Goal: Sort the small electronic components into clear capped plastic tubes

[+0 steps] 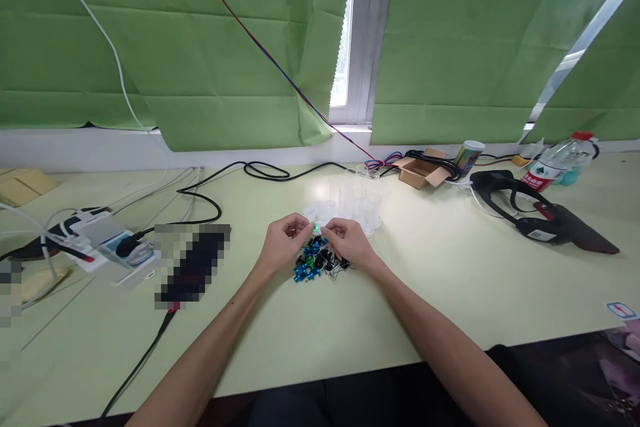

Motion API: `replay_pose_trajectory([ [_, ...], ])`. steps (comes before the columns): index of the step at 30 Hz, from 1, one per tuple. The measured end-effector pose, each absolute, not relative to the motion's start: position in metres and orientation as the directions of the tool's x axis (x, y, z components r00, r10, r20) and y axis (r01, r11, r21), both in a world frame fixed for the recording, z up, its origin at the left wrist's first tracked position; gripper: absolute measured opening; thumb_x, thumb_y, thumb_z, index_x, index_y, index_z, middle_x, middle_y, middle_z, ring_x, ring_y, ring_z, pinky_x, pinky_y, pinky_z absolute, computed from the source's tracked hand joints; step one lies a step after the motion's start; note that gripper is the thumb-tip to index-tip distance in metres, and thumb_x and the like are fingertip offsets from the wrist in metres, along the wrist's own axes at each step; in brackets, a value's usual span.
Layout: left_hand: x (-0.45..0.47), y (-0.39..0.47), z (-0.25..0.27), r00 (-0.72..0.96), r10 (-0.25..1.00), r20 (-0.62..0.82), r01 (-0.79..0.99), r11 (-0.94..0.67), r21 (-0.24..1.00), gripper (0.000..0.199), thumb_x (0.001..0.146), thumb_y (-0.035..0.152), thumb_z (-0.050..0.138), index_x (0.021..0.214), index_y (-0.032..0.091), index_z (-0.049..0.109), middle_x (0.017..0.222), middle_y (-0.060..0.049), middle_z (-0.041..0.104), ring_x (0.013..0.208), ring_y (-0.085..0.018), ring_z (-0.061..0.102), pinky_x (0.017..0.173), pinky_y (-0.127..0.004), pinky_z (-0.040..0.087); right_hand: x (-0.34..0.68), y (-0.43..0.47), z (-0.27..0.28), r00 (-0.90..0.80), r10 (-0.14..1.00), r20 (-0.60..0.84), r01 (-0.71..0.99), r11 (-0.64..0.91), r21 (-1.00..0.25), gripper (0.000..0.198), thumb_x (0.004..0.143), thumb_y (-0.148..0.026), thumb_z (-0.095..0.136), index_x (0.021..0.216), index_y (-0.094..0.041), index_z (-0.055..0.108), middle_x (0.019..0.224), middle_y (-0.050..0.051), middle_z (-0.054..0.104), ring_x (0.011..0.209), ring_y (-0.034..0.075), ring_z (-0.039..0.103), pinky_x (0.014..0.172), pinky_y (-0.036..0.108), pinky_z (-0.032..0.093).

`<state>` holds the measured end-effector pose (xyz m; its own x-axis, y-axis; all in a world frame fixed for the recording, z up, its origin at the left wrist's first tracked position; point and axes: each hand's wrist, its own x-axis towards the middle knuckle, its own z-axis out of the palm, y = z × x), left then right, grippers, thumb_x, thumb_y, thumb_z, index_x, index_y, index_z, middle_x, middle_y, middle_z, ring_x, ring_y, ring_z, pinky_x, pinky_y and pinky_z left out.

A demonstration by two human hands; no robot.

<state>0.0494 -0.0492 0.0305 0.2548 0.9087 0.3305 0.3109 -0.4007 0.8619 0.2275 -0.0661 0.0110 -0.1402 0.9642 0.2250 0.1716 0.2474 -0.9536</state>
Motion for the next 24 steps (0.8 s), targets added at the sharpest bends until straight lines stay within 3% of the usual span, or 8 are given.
replay_pose_trajectory([
  [7,0.05,-0.052,0.029,0.278,0.903,0.327,0.367,-0.414,0.833,0.024,0.085,0.04,0.061,0.075,0.018,0.061,0.071,0.0,0.058,0.065,-0.013,0.051,0.061,-0.026,0.044,0.23,-0.069,0.012,-0.075,0.93,0.359,0.195,0.367,-0.91,0.028,0.092,-0.04,0.054,0.072,-0.02,0.058,0.052,-0.004,0.052,0.04,0.011,0.048,0.046,0.025,0.039],
  [12,0.051,-0.053,0.027,0.321,0.875,0.362,0.433,-0.476,0.765,0.022,0.088,0.036,0.057,0.076,0.018,0.06,0.068,0.0,0.058,0.062,-0.013,0.05,0.058,-0.026,0.042,0.24,-0.072,0.016,-0.089,0.876,0.474,0.374,0.471,-0.799,0.029,0.094,-0.036,0.053,0.073,-0.018,0.061,0.057,-0.002,0.057,0.052,0.012,0.05,0.055,0.025,0.041],
  [18,0.053,-0.057,0.024,0.451,0.781,0.432,0.538,-0.624,0.567,0.022,0.092,0.032,0.05,0.076,0.019,0.058,0.069,-0.001,0.059,0.06,-0.013,0.048,0.057,-0.027,0.039,0.241,-0.075,0.019,-0.207,0.908,0.365,0.331,0.416,-0.847,0.027,0.096,-0.037,0.049,0.086,-0.02,0.066,0.071,0.0,0.068,0.046,0.01,0.051,0.054,0.025,0.045],
  [24,0.056,-0.06,0.022,0.505,0.725,0.468,0.528,-0.688,0.497,0.02,0.095,0.03,0.047,0.087,0.02,0.062,0.079,-0.003,0.064,0.067,-0.015,0.054,0.063,-0.028,0.041,0.237,-0.075,0.017,-0.255,0.926,0.277,0.244,0.339,-0.909,0.023,0.092,-0.042,0.055,0.095,-0.021,0.066,0.062,-0.002,0.063,0.047,0.013,0.058,0.056,0.027,0.05],
])
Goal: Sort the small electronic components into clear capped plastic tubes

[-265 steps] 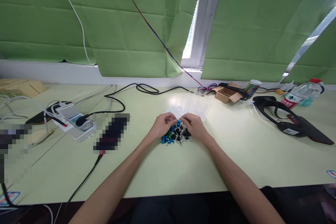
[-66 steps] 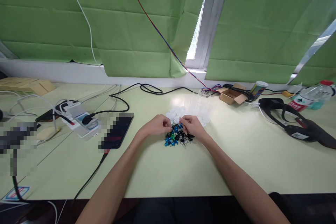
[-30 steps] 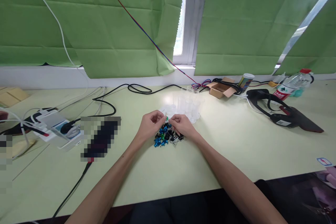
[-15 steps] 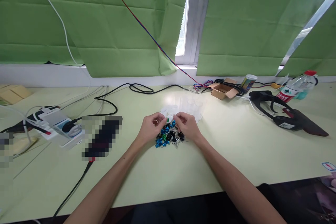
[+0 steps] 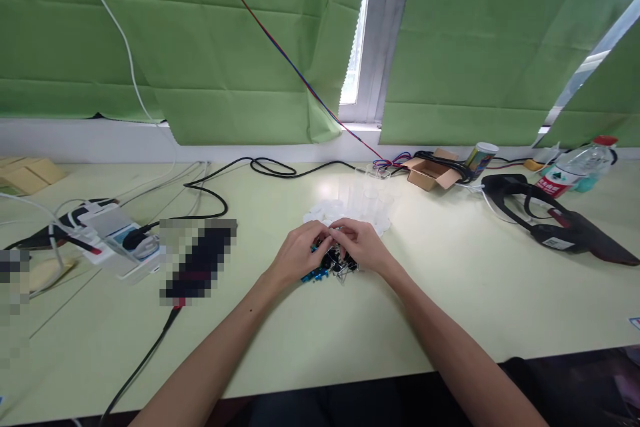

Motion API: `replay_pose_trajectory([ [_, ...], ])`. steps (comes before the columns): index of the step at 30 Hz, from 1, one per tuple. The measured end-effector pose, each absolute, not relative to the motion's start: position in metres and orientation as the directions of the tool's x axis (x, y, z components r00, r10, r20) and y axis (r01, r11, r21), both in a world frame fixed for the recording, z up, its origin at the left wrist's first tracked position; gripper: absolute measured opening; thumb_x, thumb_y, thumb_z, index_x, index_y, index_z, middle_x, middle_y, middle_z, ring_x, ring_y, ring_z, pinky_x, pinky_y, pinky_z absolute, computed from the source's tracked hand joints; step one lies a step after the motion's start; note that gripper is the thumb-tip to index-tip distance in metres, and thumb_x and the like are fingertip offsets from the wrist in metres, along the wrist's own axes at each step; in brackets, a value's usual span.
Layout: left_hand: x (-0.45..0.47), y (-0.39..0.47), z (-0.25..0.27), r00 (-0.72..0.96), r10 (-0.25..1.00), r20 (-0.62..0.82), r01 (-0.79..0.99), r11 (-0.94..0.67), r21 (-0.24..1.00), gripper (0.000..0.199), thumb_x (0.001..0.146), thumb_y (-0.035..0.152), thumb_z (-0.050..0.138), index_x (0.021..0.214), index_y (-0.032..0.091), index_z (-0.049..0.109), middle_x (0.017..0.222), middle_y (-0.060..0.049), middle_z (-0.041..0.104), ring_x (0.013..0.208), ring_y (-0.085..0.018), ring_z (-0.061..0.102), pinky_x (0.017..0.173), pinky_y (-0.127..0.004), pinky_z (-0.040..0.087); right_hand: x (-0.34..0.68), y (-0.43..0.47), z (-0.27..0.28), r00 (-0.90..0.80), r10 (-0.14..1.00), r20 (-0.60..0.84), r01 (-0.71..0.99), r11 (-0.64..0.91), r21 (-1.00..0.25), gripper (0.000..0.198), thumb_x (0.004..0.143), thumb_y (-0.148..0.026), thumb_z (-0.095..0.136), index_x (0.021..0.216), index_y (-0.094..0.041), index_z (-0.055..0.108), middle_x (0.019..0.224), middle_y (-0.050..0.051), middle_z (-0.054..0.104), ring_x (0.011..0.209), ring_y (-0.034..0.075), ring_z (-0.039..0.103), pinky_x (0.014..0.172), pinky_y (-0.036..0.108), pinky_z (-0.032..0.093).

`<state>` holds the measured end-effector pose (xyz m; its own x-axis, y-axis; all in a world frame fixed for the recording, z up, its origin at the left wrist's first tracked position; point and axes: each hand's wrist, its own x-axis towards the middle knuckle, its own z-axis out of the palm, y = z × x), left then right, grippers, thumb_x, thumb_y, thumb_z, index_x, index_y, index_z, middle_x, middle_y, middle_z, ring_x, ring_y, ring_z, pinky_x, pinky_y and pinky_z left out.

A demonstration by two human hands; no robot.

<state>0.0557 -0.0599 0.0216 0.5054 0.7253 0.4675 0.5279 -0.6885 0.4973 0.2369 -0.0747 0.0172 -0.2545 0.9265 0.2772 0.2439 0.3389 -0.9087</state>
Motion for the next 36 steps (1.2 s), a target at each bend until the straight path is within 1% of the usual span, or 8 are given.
replay_pose_trajectory([
  [6,0.055,-0.059,0.022,0.493,0.73,0.473,0.5,-0.683,0.533,0.015,0.095,0.032,0.05,0.093,0.021,0.06,0.083,-0.002,0.063,0.07,-0.015,0.055,0.063,-0.027,0.043,0.239,-0.072,0.017,-0.242,0.941,0.237,0.123,0.272,-0.954,0.028,0.088,-0.04,0.062,0.105,-0.019,0.062,0.071,0.001,0.066,0.05,0.012,0.059,0.046,0.022,0.044],
  [12,0.056,-0.06,0.023,0.477,0.75,0.458,0.497,-0.66,0.563,0.012,0.094,0.032,0.052,0.096,0.022,0.058,0.081,0.0,0.061,0.068,-0.013,0.054,0.06,-0.025,0.044,0.238,-0.072,0.02,-0.22,0.952,0.212,0.096,0.237,-0.967,0.027,0.086,-0.041,0.063,0.102,-0.018,0.062,0.068,0.001,0.064,0.051,0.013,0.059,0.041,0.021,0.041],
  [18,0.06,-0.063,0.027,0.439,0.775,0.454,0.429,-0.625,0.652,0.011,0.089,0.031,0.055,0.094,0.022,0.058,0.08,-0.001,0.062,0.069,-0.013,0.058,0.057,-0.024,0.046,0.236,-0.073,0.015,-0.19,0.932,0.309,0.163,0.341,-0.926,0.023,0.089,-0.04,0.059,0.099,-0.02,0.061,0.068,0.0,0.063,0.055,0.015,0.062,0.05,0.025,0.049],
  [25,0.06,-0.063,0.036,0.313,0.866,0.39,0.388,-0.492,0.779,0.02,0.089,0.04,0.056,0.097,0.021,0.059,0.095,-0.004,0.066,0.078,-0.016,0.061,0.06,-0.024,0.047,0.232,-0.071,0.009,-0.103,0.858,0.504,0.413,0.498,-0.762,0.017,0.093,-0.032,0.05,0.1,-0.02,0.06,0.074,0.003,0.064,0.06,0.016,0.059,0.059,0.029,0.051],
  [27,0.059,-0.061,0.035,0.275,0.893,0.356,0.354,-0.438,0.826,0.025,0.088,0.044,0.056,0.098,0.021,0.061,0.091,-0.004,0.066,0.074,-0.016,0.06,0.059,-0.024,0.046,0.232,-0.07,0.009,-0.118,0.82,0.559,0.47,0.543,-0.696,0.018,0.094,-0.031,0.049,0.104,-0.02,0.059,0.08,0.004,0.065,0.063,0.016,0.059,0.063,0.029,0.052],
  [30,0.059,-0.059,0.033,0.291,0.918,0.271,0.267,-0.349,0.898,0.031,0.089,0.048,0.054,0.099,0.02,0.064,0.074,-0.002,0.062,0.061,-0.013,0.054,0.052,-0.024,0.042,0.231,-0.069,0.01,-0.184,0.784,0.593,0.498,0.595,-0.632,0.02,0.095,-0.03,0.047,0.11,-0.021,0.057,0.091,0.006,0.068,0.066,0.016,0.061,0.065,0.029,0.051],
  [33,0.061,-0.058,0.03,0.319,0.926,0.2,0.189,-0.269,0.944,0.033,0.089,0.05,0.055,0.1,0.02,0.065,0.061,0.002,0.054,0.049,-0.011,0.044,0.046,-0.024,0.035,0.23,-0.067,0.01,-0.254,0.764,0.593,0.485,0.631,-0.605,0.02,0.096,-0.028,0.047,0.113,-0.021,0.055,0.099,0.008,0.069,0.069,0.016,0.062,0.066,0.029,0.05],
  [36,0.06,-0.057,0.029,0.309,0.935,0.174,0.127,-0.221,0.967,0.033,0.088,0.051,0.058,0.098,0.021,0.065,0.057,0.003,0.049,0.044,-0.01,0.041,0.042,-0.024,0.032,0.23,-0.066,0.01,-0.272,0.773,0.573,0.475,0.626,-0.618,0.022,0.095,-0.027,0.049,0.116,-0.022,0.053,0.1,0.007,0.07,0.068,0.016,0.062,0.067,0.029,0.05],
])
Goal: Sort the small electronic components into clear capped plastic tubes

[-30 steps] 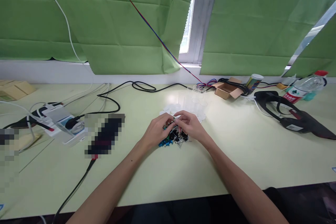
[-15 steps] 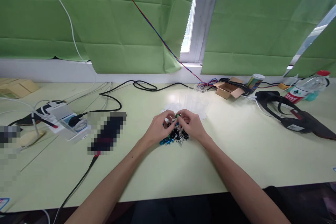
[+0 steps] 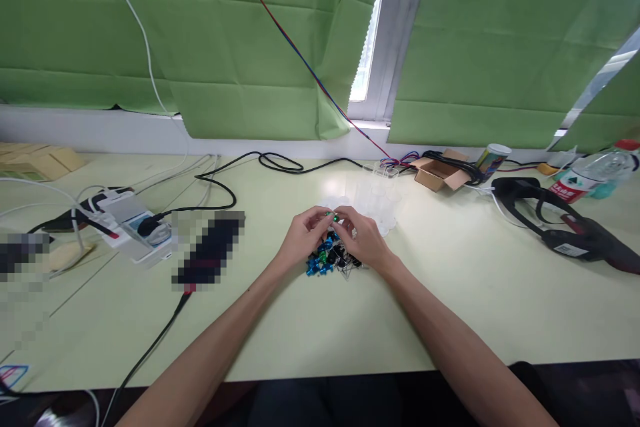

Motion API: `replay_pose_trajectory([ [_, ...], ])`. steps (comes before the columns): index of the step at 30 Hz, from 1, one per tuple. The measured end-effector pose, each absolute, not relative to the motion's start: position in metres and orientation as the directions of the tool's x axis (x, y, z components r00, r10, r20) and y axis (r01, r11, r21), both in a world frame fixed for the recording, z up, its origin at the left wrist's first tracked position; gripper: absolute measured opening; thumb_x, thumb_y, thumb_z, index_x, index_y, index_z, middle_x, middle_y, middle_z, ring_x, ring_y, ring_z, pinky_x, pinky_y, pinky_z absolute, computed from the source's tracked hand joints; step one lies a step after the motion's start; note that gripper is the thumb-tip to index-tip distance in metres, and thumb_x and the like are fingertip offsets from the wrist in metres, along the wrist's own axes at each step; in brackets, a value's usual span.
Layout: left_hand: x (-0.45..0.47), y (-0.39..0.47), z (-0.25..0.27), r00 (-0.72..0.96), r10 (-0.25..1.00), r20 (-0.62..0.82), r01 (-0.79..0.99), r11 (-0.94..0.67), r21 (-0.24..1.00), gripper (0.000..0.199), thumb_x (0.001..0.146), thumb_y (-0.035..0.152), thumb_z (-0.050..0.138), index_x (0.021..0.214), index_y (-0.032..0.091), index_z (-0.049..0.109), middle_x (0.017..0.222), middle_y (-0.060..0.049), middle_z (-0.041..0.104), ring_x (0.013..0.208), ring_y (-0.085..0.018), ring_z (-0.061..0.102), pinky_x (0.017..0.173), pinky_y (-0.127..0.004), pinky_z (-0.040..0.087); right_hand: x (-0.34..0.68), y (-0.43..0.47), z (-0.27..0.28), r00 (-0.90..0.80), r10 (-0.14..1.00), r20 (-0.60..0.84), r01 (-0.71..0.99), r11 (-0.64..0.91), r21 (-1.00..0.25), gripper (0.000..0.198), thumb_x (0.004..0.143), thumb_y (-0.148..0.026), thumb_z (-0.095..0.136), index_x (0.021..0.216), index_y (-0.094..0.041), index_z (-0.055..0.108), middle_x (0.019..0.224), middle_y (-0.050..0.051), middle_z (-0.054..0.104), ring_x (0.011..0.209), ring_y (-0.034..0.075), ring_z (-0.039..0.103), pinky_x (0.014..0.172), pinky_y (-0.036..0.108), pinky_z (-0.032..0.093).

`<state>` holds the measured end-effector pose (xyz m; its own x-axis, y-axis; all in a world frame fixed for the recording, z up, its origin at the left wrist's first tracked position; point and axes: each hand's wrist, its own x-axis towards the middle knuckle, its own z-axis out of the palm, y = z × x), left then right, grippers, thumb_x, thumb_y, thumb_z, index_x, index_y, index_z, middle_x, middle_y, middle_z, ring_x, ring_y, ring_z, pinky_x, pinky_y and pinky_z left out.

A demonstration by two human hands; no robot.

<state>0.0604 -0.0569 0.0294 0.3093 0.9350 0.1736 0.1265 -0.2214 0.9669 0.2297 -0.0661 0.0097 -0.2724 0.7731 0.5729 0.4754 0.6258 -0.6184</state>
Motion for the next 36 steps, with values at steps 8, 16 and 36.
replay_pose_trajectory([
  [8,0.059,-0.054,0.03,0.216,0.953,0.215,0.108,-0.242,0.964,0.032,0.085,0.051,0.063,0.092,0.02,0.063,0.073,0.0,0.063,0.049,-0.01,0.054,0.05,-0.026,0.046,0.233,-0.065,0.013,-0.264,0.788,0.556,0.463,0.61,-0.644,0.025,0.095,-0.034,0.053,0.117,-0.023,0.054,0.096,0.006,0.07,0.065,0.016,0.061,0.066,0.029,0.049],
  [16,0.059,-0.052,0.033,0.163,0.97,0.179,-0.137,-0.158,0.978,0.03,0.079,0.043,0.072,0.088,0.019,0.055,0.092,-0.007,0.069,0.078,-0.018,0.067,0.06,-0.029,0.055,0.242,-0.058,0.014,-0.241,0.763,0.599,0.58,0.609,-0.542,0.022,0.1,-0.029,0.045,0.094,-0.02,0.064,0.089,0.007,0.068,0.073,0.018,0.06,0.067,0.03,0.045],
  [36,0.063,-0.056,0.032,0.059,0.956,0.286,0.035,-0.288,0.957,0.02,0.088,0.036,0.062,0.081,0.018,0.061,0.057,0.002,0.052,0.043,-0.006,0.04,0.043,-0.02,0.035,0.261,-0.055,0.027,-0.428,0.812,0.397,0.685,0.578,-0.444,0.019,0.089,-0.006,0.054,0.084,-0.016,0.069,0.071,0.003,0.065,0.062,0.014,0.054,0.061,0.024,0.039],
])
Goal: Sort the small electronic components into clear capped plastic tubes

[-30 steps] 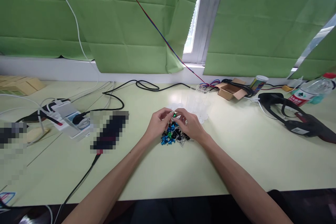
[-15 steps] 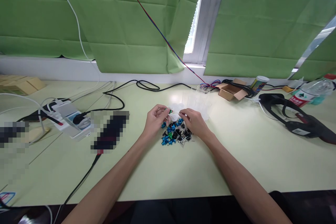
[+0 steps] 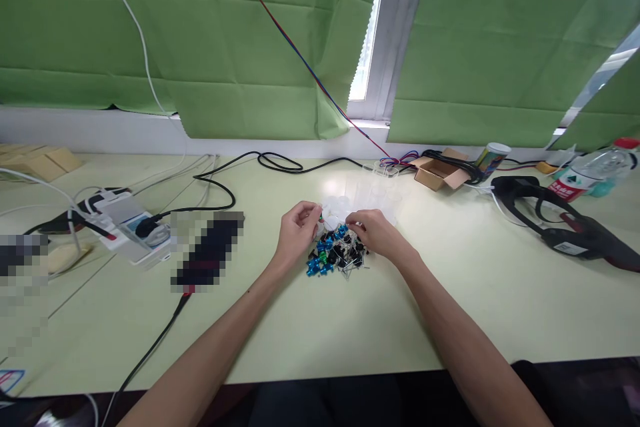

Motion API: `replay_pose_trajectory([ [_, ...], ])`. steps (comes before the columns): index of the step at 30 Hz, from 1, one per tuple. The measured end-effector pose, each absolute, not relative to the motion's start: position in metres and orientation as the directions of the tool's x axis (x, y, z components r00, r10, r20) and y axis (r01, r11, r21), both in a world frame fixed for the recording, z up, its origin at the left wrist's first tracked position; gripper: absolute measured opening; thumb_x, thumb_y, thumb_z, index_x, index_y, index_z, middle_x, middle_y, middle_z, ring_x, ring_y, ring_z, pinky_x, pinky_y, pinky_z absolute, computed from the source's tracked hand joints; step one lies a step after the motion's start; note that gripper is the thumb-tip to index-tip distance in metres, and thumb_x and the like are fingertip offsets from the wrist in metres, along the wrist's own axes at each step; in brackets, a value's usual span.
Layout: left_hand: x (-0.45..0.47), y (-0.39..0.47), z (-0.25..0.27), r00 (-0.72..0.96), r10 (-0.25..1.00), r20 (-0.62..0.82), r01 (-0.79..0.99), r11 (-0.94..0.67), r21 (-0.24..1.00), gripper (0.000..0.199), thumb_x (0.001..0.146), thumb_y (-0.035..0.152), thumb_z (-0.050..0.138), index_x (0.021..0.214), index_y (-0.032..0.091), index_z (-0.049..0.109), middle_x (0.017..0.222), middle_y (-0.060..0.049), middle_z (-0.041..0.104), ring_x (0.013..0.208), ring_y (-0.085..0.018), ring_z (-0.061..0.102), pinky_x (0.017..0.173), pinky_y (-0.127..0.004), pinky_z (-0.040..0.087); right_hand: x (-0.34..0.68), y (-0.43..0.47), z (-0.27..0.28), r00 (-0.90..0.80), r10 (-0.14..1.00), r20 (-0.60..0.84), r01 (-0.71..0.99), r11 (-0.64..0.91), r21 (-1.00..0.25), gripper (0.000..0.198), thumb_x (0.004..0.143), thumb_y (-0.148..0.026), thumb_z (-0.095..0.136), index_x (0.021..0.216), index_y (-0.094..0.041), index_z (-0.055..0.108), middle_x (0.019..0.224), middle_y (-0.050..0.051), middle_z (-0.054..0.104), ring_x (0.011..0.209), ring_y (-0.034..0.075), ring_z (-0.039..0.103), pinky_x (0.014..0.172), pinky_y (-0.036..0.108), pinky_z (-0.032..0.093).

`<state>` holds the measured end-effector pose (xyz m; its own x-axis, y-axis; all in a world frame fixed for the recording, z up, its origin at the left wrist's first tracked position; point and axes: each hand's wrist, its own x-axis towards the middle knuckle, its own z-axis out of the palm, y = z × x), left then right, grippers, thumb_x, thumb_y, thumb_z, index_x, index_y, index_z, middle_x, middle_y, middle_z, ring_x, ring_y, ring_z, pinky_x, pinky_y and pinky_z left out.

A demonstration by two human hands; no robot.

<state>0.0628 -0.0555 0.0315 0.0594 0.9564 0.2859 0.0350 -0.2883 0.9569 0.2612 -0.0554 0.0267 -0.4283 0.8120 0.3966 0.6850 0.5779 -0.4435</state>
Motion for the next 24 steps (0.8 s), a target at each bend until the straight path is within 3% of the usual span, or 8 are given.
replay_pose_trajectory([
  [8,0.0645,-0.0573,0.0334,0.071,0.961,0.266,0.03,-0.269,0.963,0.018,0.088,0.032,0.062,0.08,0.017,0.062,0.059,0.002,0.054,0.044,-0.005,0.041,0.043,-0.02,0.036,0.2641,-0.0578,0.0277,-0.424,0.875,0.233,0.782,0.484,-0.393,0.023,0.085,0.0,0.052,0.093,-0.014,0.069,0.085,0.007,0.069,0.078,0.018,0.059,0.069,0.025,0.042],
  [24,0.0656,-0.0579,0.033,0.095,0.97,0.224,-0.009,-0.224,0.974,0.018,0.086,0.034,0.064,0.081,0.016,0.063,0.054,0.003,0.053,0.042,-0.006,0.039,0.041,-0.02,0.032,0.2642,-0.0608,0.0307,-0.394,0.892,0.224,0.812,0.452,-0.37,0.03,0.091,-0.001,0.045,0.103,-0.014,0.068,0.093,0.009,0.071,0.085,0.019,0.063,0.073,0.026,0.044],
])
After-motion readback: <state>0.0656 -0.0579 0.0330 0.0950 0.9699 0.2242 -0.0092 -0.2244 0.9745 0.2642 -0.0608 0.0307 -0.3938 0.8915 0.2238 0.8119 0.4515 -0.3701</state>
